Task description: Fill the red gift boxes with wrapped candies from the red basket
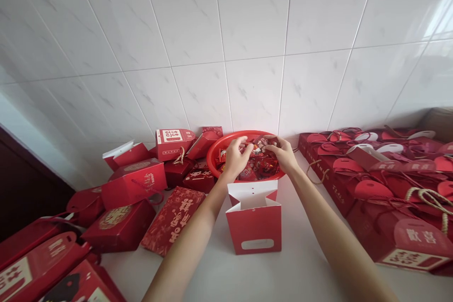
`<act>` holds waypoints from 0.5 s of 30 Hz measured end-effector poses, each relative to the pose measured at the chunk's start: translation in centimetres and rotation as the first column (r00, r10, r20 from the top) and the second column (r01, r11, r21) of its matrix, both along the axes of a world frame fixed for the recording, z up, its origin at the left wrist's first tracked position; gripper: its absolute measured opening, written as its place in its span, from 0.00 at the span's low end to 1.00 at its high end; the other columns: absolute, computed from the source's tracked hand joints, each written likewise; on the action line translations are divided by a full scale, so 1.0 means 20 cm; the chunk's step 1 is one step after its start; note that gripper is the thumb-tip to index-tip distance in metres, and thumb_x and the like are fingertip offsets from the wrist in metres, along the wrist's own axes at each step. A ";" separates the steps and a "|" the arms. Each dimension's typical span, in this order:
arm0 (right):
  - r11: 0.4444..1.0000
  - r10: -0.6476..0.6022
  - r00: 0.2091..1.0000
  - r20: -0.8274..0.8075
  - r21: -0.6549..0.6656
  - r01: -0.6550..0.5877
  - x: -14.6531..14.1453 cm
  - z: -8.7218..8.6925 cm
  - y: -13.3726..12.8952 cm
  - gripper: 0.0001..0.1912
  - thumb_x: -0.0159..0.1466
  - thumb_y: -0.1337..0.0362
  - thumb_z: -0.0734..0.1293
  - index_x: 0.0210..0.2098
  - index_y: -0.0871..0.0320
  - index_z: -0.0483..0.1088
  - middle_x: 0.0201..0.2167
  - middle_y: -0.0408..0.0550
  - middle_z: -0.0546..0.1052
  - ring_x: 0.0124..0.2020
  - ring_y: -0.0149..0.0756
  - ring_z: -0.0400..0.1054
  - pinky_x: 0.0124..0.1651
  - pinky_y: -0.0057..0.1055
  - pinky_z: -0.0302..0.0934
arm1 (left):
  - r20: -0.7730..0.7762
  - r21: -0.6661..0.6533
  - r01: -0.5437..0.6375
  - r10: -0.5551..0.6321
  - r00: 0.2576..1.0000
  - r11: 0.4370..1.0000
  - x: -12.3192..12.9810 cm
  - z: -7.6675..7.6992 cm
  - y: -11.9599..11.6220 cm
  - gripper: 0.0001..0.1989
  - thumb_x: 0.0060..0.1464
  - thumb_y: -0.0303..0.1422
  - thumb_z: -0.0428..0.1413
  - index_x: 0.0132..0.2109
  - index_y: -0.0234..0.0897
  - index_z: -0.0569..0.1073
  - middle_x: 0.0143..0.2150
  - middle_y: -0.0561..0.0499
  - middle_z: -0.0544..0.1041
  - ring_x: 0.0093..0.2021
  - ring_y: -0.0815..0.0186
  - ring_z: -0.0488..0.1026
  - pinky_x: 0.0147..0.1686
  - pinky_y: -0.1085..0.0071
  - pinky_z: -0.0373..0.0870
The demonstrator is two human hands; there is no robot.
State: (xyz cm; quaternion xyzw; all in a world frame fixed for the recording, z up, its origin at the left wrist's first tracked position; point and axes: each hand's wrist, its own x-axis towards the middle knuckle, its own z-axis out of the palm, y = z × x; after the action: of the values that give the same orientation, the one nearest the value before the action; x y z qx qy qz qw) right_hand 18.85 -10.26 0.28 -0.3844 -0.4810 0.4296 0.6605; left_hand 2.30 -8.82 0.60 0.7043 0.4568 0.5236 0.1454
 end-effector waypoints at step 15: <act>0.964 -0.001 0.921 0.390 0.245 -0.103 -0.02 0.01 -0.03 0.17 0.60 0.49 0.70 0.39 0.54 0.77 0.37 0.48 0.81 0.40 0.44 0.76 0.45 0.40 0.70 | 0.148 -0.011 0.331 -0.326 0.934 0.944 -0.01 0.00 0.00 0.10 0.60 0.36 0.55 0.44 0.36 0.77 0.42 0.45 0.81 0.44 0.59 0.79 0.46 0.64 0.75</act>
State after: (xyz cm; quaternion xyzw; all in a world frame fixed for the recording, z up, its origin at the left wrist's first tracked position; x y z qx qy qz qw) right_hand 18.41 -10.79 0.52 -0.3587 -0.6638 0.2957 0.5859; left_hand 2.20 -8.84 0.55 0.7283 0.3305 0.5332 0.2759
